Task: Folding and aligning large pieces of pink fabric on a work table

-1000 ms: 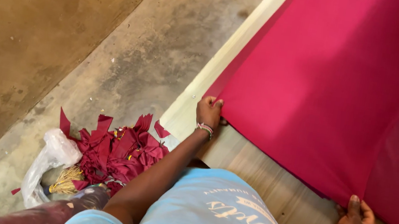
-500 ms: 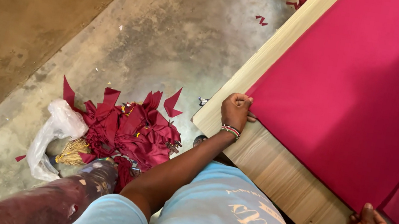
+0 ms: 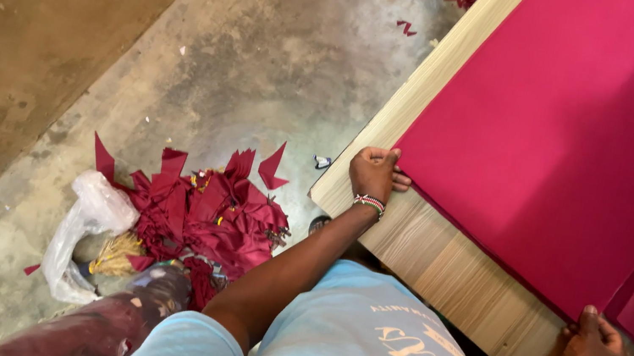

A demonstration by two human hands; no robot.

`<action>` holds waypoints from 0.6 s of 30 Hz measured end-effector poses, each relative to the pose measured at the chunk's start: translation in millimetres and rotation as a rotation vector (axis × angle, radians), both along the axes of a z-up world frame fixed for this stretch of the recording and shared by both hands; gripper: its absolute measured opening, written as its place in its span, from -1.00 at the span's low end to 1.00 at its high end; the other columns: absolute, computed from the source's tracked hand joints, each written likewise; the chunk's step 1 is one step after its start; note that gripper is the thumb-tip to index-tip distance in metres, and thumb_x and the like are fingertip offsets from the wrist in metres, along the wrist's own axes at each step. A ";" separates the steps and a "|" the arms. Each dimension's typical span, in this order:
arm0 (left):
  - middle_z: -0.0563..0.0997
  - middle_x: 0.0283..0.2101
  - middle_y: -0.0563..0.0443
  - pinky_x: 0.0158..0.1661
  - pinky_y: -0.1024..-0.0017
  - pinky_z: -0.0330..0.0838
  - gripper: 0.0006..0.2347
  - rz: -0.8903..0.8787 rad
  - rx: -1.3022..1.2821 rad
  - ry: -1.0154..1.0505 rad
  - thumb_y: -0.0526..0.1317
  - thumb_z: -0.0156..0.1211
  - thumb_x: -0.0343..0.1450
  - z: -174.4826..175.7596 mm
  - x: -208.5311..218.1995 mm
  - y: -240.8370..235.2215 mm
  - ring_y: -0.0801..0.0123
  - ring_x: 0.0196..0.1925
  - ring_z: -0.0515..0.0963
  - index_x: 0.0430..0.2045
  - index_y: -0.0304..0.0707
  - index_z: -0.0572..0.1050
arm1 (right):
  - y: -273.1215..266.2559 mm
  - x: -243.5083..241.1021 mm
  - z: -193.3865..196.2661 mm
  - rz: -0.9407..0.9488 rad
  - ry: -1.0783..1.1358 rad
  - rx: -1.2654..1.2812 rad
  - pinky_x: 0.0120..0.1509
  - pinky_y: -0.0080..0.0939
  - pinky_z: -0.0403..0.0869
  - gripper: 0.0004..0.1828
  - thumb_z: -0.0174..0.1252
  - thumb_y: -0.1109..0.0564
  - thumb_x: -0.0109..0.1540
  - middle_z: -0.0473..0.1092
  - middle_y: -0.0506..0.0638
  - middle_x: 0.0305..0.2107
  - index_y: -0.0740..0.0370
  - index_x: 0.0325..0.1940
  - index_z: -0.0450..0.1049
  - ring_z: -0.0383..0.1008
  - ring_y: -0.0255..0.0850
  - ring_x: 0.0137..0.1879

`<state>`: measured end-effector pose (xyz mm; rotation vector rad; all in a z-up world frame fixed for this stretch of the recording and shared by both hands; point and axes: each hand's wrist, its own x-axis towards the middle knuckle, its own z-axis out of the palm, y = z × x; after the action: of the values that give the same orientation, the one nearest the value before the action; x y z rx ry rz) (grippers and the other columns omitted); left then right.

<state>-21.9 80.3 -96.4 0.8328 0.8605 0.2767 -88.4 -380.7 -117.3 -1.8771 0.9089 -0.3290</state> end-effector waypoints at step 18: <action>0.52 -0.57 -0.29 -0.78 0.19 0.51 -0.80 -0.060 0.092 -0.011 -0.30 0.29 0.43 2.4 -13.4 0.8 -0.05 -0.69 0.62 -0.35 -0.44 0.35 | -31.3 38.0 11.3 0.281 0.021 -1.064 -0.10 0.37 0.41 -0.49 0.59 0.04 0.33 0.34 0.40 -0.02 0.29 0.08 0.40 0.39 0.37 -0.05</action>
<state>-35.3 81.2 -94.0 0.9398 0.8164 0.2696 -50.4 -412.0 -106.0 -2.9352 0.4666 -0.7078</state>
